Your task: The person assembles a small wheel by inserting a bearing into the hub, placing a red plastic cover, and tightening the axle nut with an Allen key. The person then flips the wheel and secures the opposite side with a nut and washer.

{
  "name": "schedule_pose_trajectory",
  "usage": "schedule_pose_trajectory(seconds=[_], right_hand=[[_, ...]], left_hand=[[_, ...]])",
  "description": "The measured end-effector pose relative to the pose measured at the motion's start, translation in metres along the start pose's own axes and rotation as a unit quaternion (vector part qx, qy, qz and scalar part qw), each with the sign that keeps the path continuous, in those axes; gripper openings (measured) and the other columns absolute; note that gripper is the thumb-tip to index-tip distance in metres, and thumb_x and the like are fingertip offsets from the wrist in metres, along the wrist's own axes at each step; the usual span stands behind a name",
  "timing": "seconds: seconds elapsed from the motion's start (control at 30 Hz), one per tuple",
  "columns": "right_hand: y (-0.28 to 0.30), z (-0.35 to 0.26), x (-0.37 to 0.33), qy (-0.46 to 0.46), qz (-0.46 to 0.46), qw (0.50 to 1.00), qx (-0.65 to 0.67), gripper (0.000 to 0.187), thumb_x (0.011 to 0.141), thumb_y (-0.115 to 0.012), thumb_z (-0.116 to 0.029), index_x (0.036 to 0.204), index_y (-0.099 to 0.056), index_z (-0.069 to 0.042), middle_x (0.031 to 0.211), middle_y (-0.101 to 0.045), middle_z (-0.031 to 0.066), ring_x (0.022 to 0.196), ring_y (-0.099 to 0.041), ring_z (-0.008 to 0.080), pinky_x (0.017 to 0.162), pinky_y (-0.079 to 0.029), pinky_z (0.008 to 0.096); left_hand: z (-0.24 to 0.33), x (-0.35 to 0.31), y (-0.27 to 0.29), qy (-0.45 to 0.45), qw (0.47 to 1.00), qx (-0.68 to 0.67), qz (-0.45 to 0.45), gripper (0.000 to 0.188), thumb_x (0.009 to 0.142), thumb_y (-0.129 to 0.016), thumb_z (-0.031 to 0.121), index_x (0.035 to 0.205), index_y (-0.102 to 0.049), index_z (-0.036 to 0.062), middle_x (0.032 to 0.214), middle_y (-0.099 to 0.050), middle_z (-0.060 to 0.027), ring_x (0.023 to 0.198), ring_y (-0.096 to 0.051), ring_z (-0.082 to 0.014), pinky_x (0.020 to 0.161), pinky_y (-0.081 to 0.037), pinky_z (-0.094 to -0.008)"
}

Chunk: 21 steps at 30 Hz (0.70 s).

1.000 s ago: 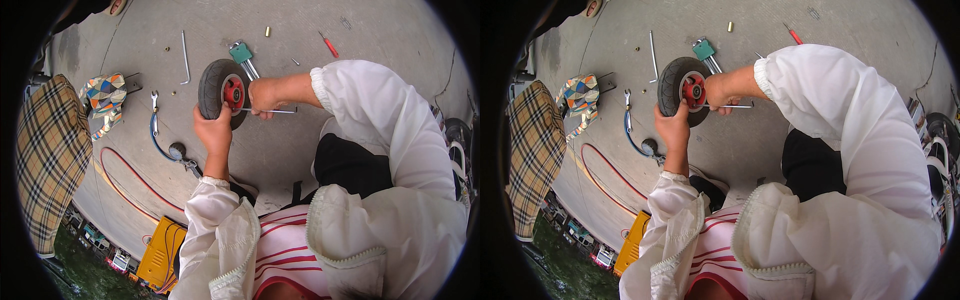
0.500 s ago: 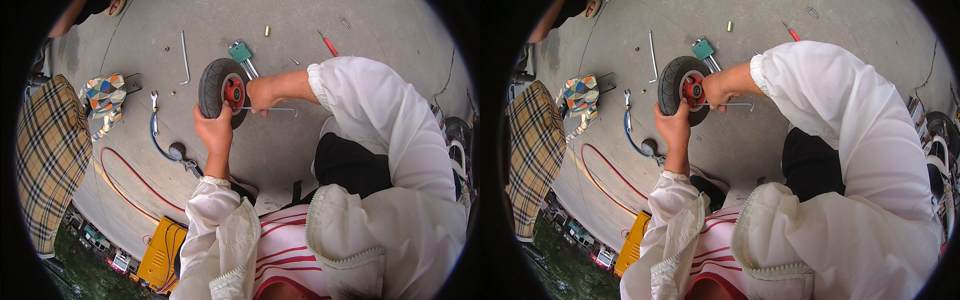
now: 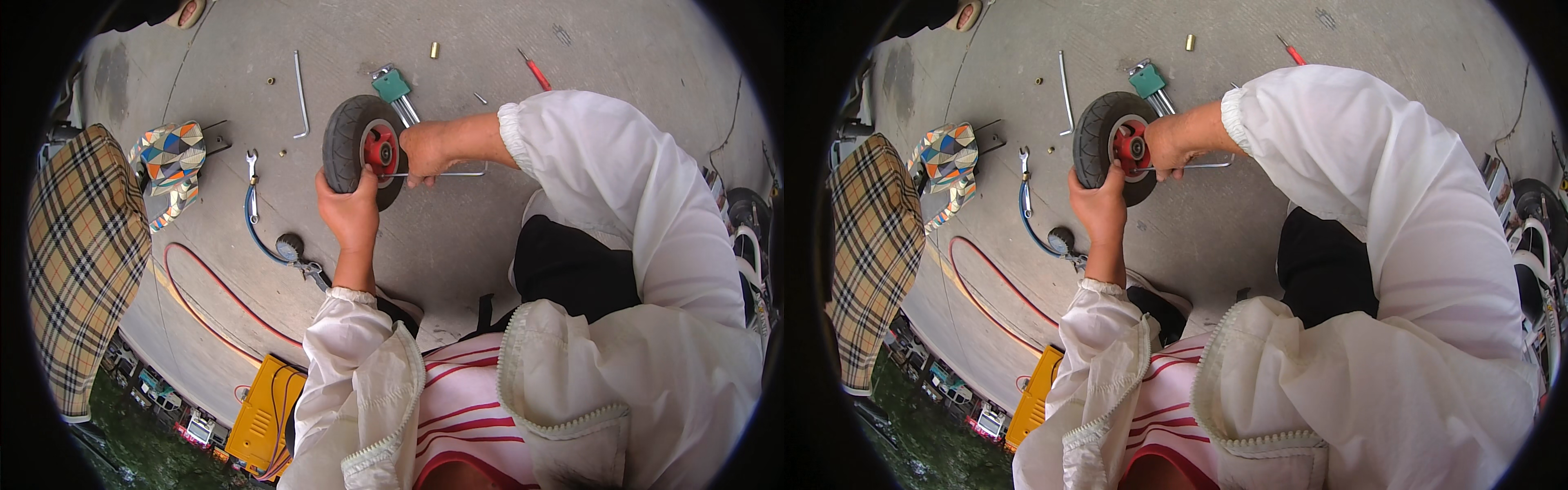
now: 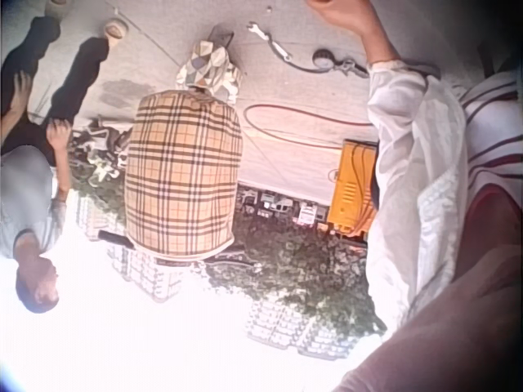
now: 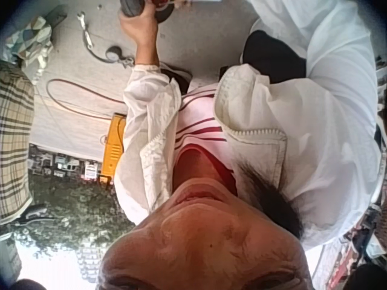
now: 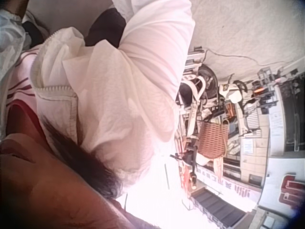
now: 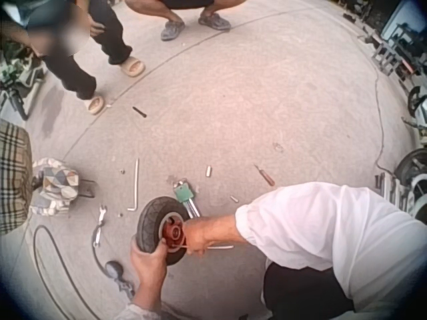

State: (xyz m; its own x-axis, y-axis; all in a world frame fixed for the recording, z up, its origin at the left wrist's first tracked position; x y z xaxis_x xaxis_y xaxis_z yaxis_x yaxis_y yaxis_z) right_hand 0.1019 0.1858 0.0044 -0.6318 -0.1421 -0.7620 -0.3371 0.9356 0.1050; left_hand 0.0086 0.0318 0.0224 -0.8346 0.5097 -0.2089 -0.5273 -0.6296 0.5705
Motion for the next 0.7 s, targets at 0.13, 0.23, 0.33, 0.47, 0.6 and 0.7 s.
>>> schedule_pose_trajectory(seconds=[0.13, 0.23, 0.33, 0.47, 0.6, 0.7], right_hand=[[-0.003, 0.001, -0.004, -0.06, -0.025, 0.995, 0.069, 0.024, 0.086, -0.071, -0.02, 0.08, -0.071, 0.003, 0.073, -0.072, 0.0084, 0.065, -0.067, 0.019, 0.062, -0.051, 0.035], [-0.005, 0.008, 0.005, -0.026, -0.026, 0.999, 0.032, 0.025, 0.087, -0.07, -0.021, 0.081, -0.07, 0.003, 0.074, -0.073, 0.0083, 0.065, -0.067, 0.0188, 0.061, -0.051, 0.0347], [-0.001, 0.002, 0.002, -0.015, -0.011, 1.0, 0.005, 0.023, 0.089, -0.067, -0.019, 0.083, -0.07, 0.003, 0.075, -0.073, 0.0082, 0.064, -0.066, 0.0179, 0.057, -0.05, 0.0344], [-0.001, -0.001, -0.005, -0.062, -0.013, 0.996, 0.059, 0.022, 0.086, -0.07, -0.018, 0.081, -0.07, 0.003, 0.073, -0.073, 0.0082, 0.066, -0.068, 0.0177, 0.06, -0.051, 0.035], [-0.004, 0.007, 0.005, -0.044, -0.02, 0.998, 0.051, 0.024, 0.084, -0.072, -0.02, 0.079, -0.07, 0.003, 0.071, -0.072, 0.0082, 0.066, -0.068, 0.0183, 0.06, -0.051, 0.0351], [-0.002, 0.006, 0.006, -0.021, -0.005, 1.0, 0.0, 0.024, 0.086, -0.07, -0.019, 0.077, -0.069, 0.003, 0.071, -0.071, 0.0085, 0.065, -0.067, 0.0186, 0.059, -0.051, 0.035]], left_hand=[[0.003, 0.0, -0.001, 0.011, 1.0, 0.002, 0.001, 0.047, 0.075, -0.079, 0.019, 0.11, -0.059, -0.0055, 0.096, -0.07, -0.0151, 0.084, -0.066, -0.0195, 0.08, -0.052, -0.0326], [0.0, 0.001, -0.004, 0.0, 1.0, -0.007, -0.009, 0.047, 0.075, -0.079, 0.019, 0.109, -0.06, -0.0054, 0.095, -0.07, -0.0152, 0.084, -0.066, -0.0196, 0.08, -0.052, -0.0328], [0.001, 0.0, -0.001, -0.01, 1.0, -0.008, 0.001, 0.047, 0.075, -0.079, 0.02, 0.109, -0.06, -0.0052, 0.094, -0.07, -0.0152, 0.084, -0.066, -0.0199, 0.08, -0.052, -0.0329], [-0.001, 0.0, -0.001, -0.006, 1.0, -0.007, 0.003, 0.046, 0.075, -0.079, 0.02, 0.109, -0.06, -0.0051, 0.094, -0.07, -0.0154, 0.083, -0.066, -0.0205, 0.08, -0.052, -0.0332], [0.006, -0.001, -0.003, -0.011, 1.0, 0.009, 0.003, 0.046, 0.075, -0.079, 0.02, 0.109, -0.06, -0.0051, 0.094, -0.07, -0.0157, 0.084, -0.066, -0.0208, 0.08, -0.052, -0.0335], [0.004, -0.001, -0.002, -0.011, 1.0, 0.01, 0.003, 0.046, 0.075, -0.079, 0.02, 0.109, -0.059, -0.0052, 0.095, -0.07, -0.016, 0.084, -0.066, -0.0209, 0.08, -0.052, -0.0336]])
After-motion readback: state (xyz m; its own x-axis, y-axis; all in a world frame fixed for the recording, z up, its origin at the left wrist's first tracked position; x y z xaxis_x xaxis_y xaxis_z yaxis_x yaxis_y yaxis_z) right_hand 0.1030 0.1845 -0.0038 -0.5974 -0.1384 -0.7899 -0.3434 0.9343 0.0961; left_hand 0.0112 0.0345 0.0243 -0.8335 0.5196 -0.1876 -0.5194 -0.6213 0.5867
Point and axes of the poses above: each hand's wrist, its own x-axis towards the middle knuckle, its own y-axis out of the back of the hand, z = x × y, the point moved 2 cm from there along x, towards the middle knuckle
